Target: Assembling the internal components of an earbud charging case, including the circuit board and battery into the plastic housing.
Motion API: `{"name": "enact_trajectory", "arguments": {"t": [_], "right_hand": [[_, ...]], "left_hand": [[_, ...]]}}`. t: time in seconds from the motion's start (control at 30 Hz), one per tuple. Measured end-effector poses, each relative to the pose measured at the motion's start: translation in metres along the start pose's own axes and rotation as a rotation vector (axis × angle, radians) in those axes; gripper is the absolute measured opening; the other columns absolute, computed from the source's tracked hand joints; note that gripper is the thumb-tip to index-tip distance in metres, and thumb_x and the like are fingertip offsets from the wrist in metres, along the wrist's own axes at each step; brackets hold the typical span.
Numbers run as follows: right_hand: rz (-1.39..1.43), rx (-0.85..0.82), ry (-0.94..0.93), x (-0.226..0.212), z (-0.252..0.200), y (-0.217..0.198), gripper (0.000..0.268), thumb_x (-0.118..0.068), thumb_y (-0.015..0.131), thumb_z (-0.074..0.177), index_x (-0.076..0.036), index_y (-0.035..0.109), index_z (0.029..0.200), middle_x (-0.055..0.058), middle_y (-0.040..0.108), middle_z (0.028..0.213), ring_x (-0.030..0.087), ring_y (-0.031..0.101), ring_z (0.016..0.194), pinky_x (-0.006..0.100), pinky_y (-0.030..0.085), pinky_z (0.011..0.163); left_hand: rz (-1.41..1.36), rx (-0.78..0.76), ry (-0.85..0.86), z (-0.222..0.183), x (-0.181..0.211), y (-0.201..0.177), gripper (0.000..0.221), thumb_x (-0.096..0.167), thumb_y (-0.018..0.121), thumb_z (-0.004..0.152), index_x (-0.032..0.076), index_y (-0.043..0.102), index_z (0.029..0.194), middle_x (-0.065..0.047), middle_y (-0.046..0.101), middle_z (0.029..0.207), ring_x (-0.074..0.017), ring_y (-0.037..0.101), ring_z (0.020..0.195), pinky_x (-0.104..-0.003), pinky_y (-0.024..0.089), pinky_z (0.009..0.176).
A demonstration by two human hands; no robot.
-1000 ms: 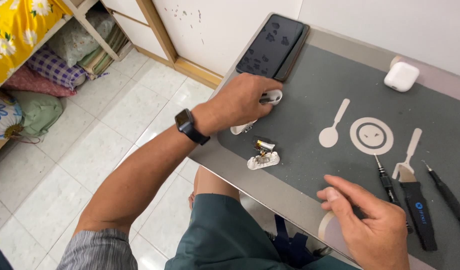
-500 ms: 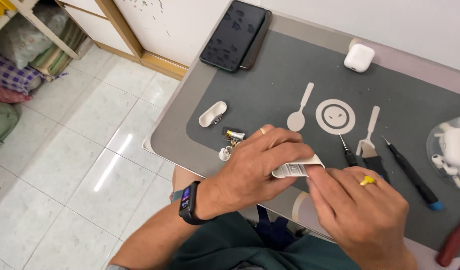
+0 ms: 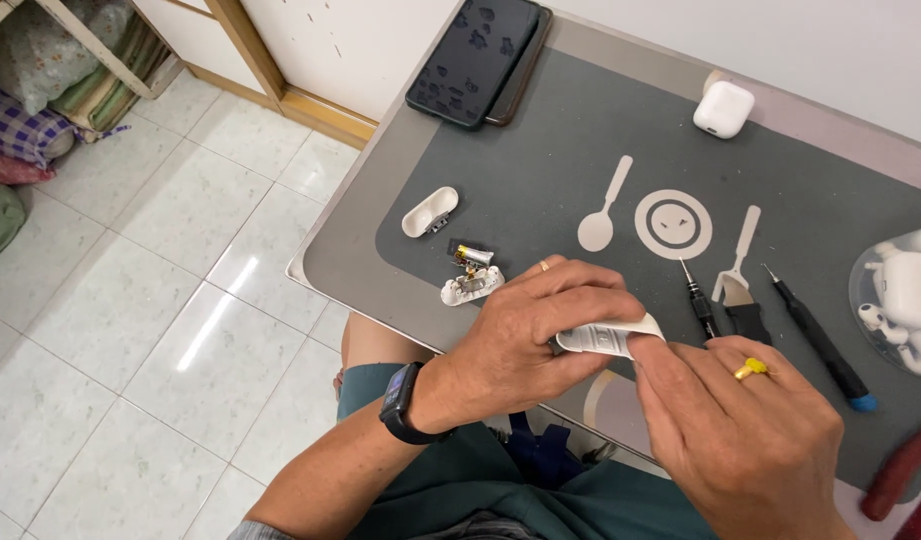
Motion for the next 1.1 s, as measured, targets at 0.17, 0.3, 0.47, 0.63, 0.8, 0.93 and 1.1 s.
{"name": "enact_trajectory", "arguments": {"t": [0.17, 0.3, 0.47, 0.63, 0.8, 0.93, 1.1], "right_hand": [[-0.029, -0.047, 0.034, 0.002, -0.008, 0.002, 0.004, -0.006, 0.076, 0.096, -0.01, 0.075, 0.095, 0.0, 0.066, 0.072, 0.022, 0.06, 0.064, 0.037, 0.058, 0.076], [-0.057, -0.027, 0.029, 0.003, -0.014, 0.005, 0.006, -0.005, 0.077, 0.097, -0.011, 0.076, 0.095, 0.0, 0.054, 0.063, 0.023, 0.058, 0.062, 0.037, 0.058, 0.074], [0.102, 0.044, 0.048, 0.006, -0.021, 0.003, 0.008, -0.005, 0.072, 0.098, -0.006, 0.076, 0.09, 0.002, 0.058, 0.07, 0.026, 0.055, 0.064, 0.039, 0.057, 0.077], [0.172, -0.563, 1.099, -0.003, -0.04, 0.0, 0.032, -0.033, 0.066, 0.095, -0.036, 0.075, 0.125, -0.014, 0.075, 0.094, 0.017, 0.036, 0.039, 0.031, 0.033, 0.041], [0.838, -0.441, 1.271, 0.004, -0.064, 0.027, 0.037, -0.008, 0.065, 0.09, -0.004, 0.071, 0.127, 0.01, 0.075, 0.107, 0.016, 0.064, 0.102, 0.031, 0.046, 0.094], [0.787, -0.45, 1.307, 0.015, -0.091, 0.045, 0.04, -0.008, 0.065, 0.09, 0.001, 0.073, 0.128, 0.015, 0.079, 0.113, 0.02, 0.069, 0.107, 0.035, 0.05, 0.098], [0.666, -0.433, 1.349, 0.01, -0.102, 0.055, 0.037, -0.009, 0.071, 0.091, 0.003, 0.075, 0.126, 0.018, 0.076, 0.109, 0.031, 0.069, 0.097, 0.045, 0.051, 0.084]], "left_hand": [[-0.02, -0.004, -0.003, 0.003, 0.002, 0.001, 0.023, 0.002, 0.069, 0.097, 0.012, 0.066, 0.118, -0.007, 0.068, 0.113, -0.0254, 0.068, 0.115, -0.038, 0.052, 0.097], [-0.048, -0.013, -0.012, 0.002, 0.001, 0.004, 0.026, 0.002, 0.07, 0.097, 0.014, 0.065, 0.119, -0.008, 0.067, 0.115, -0.025, 0.067, 0.11, -0.038, 0.052, 0.1], [-0.077, -0.003, -0.095, 0.002, 0.002, 0.015, 0.03, 0.004, 0.071, 0.092, 0.014, 0.064, 0.119, -0.006, 0.069, 0.118, -0.0233, 0.068, 0.109, -0.035, 0.05, 0.1], [-0.065, 0.005, -0.19, -0.017, 0.001, 0.038, 0.028, 0.013, 0.063, 0.098, 0.015, 0.056, 0.125, -0.002, 0.066, 0.125, -0.0276, 0.067, 0.121, -0.041, 0.049, 0.11], [-0.244, -0.353, -0.444, -0.009, 0.02, 0.04, 0.022, 0.009, 0.049, 0.098, 0.021, 0.05, 0.116, 0.0, 0.063, 0.118, -0.0233, 0.068, 0.111, -0.04, 0.055, 0.076], [-0.099, -0.314, -0.445, -0.018, 0.027, 0.019, 0.03, 0.031, 0.052, 0.098, 0.017, 0.048, 0.124, -0.005, 0.06, 0.118, -0.029, 0.066, 0.109, -0.045, 0.053, 0.075], [0.371, 0.171, -0.269, -0.067, 0.001, -0.045, 0.047, 0.022, 0.073, 0.1, 0.012, 0.053, 0.141, -0.012, 0.062, 0.14, -0.033, 0.063, 0.132, -0.05, 0.052, 0.111]]}}
Point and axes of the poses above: each hand's wrist, its own z-axis towards the middle knuckle, its own y-axis out of the palm, x = y × z, the point moved 2 cm from there along z, towards the middle knuckle
